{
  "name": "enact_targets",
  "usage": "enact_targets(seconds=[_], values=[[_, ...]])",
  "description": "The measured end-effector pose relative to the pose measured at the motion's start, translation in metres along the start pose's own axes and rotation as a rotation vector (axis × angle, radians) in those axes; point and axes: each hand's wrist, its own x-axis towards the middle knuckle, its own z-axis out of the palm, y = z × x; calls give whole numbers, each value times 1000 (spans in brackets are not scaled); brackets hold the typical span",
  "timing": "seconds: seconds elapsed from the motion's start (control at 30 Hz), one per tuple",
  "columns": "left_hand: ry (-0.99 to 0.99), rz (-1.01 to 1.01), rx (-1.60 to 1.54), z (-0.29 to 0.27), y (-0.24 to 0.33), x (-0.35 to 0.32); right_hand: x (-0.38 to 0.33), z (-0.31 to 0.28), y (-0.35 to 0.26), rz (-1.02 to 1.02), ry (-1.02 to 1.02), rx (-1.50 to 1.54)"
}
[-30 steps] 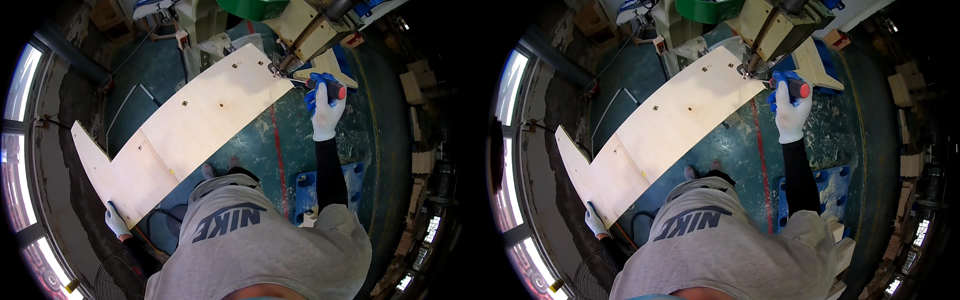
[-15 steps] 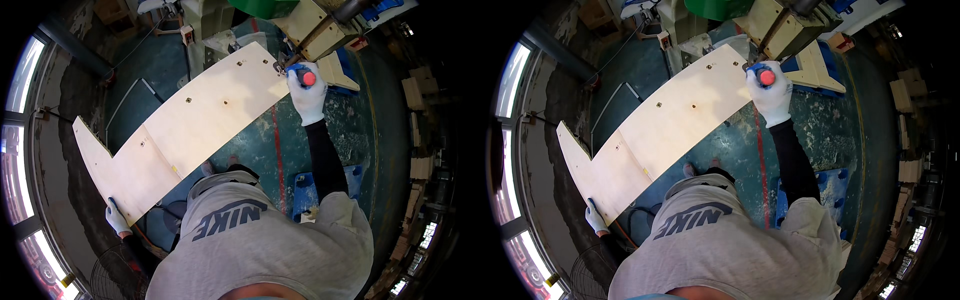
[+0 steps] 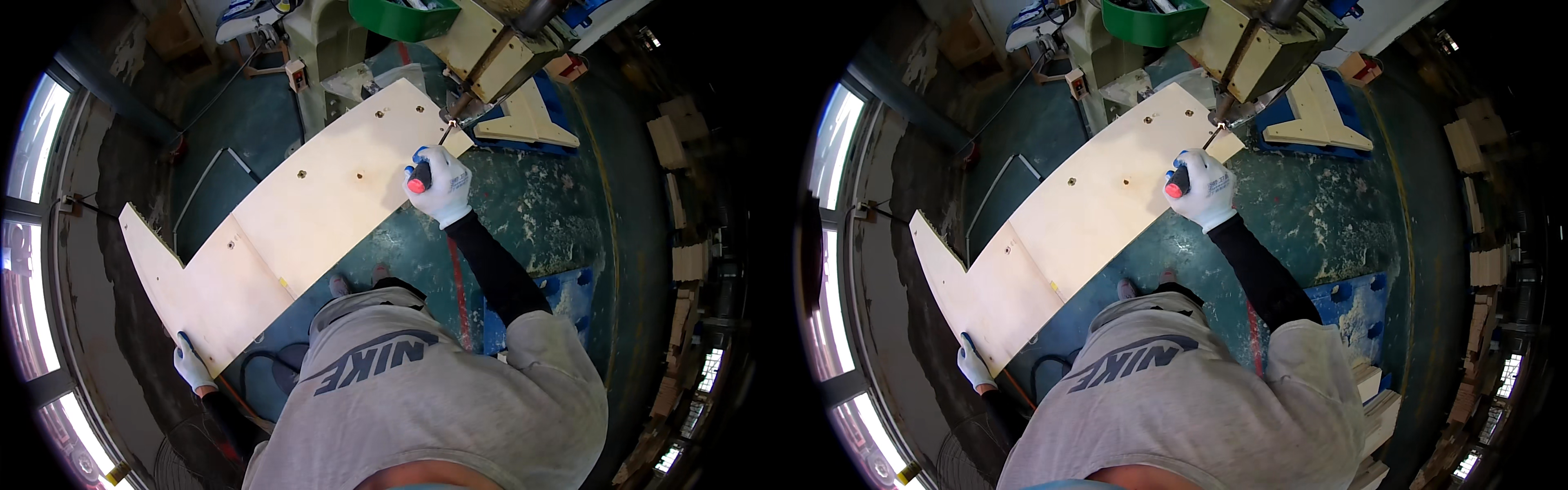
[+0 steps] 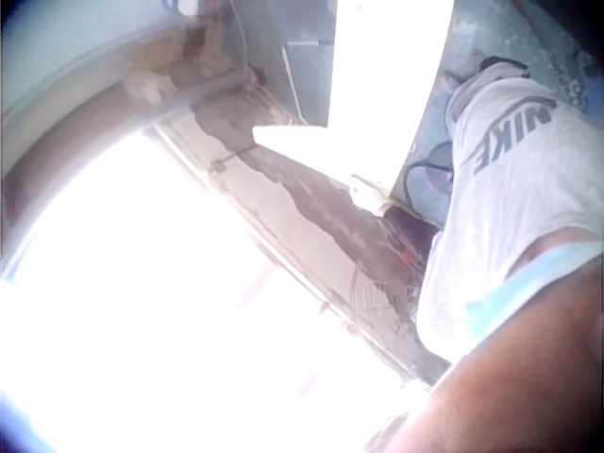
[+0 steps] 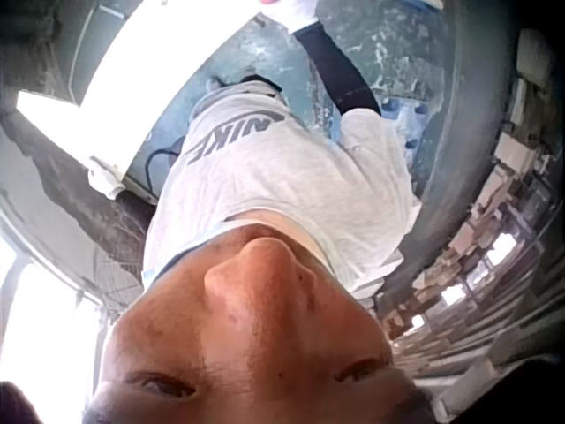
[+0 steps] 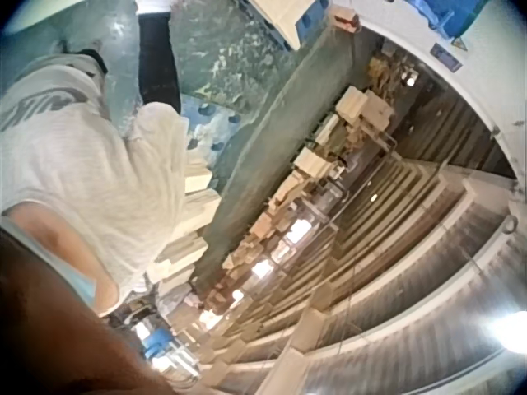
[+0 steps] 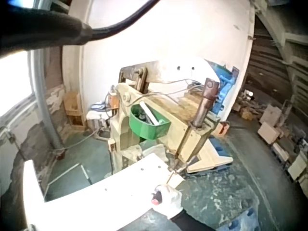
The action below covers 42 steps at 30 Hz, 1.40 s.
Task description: The person uses a screwdriver to mark or indent positions on a L-shaped wooden board and then aligns it with a large machine to drill holes into the wood.
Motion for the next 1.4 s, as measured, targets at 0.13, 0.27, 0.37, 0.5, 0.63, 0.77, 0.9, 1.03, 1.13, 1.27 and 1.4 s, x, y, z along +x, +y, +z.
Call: enact_targets(seconds=[0.13,0.27,0.37,0.5,0.63,0.77,0.9,1.03,1.13,1.27,1.4], values=[[9,-6,-12,2,4,2,-11,5,8,3,-50,-41],[22,0,7,-3,-9,7,-17,6,12,-37,-116,-56],[-4,-2,-41,-1,1,2,-21,-3,16,-67,-118,-13],[43,12,-11,1,-3,-1,-31,-26,34,-183,-338,-61],[53,0,-29,-4,-2,-4,-70,-47,65,-223,-493,-58],[10,0,-20,2,-4,3,-60,-46,61,-245,-395,71],[10,14,-17,-1,4,1,-69,-41,21,-4,-149,252],[15,10,-15,-1,4,3,-96,-38,11,5,-72,219],[16,17,-12,-4,0,6,-90,-37,6,14,30,345],[15,-11,-31,-4,3,4,-75,-36,5,-13,15,383],[13,-10,-24,-3,4,3,-63,-30,13,13,19,396]])
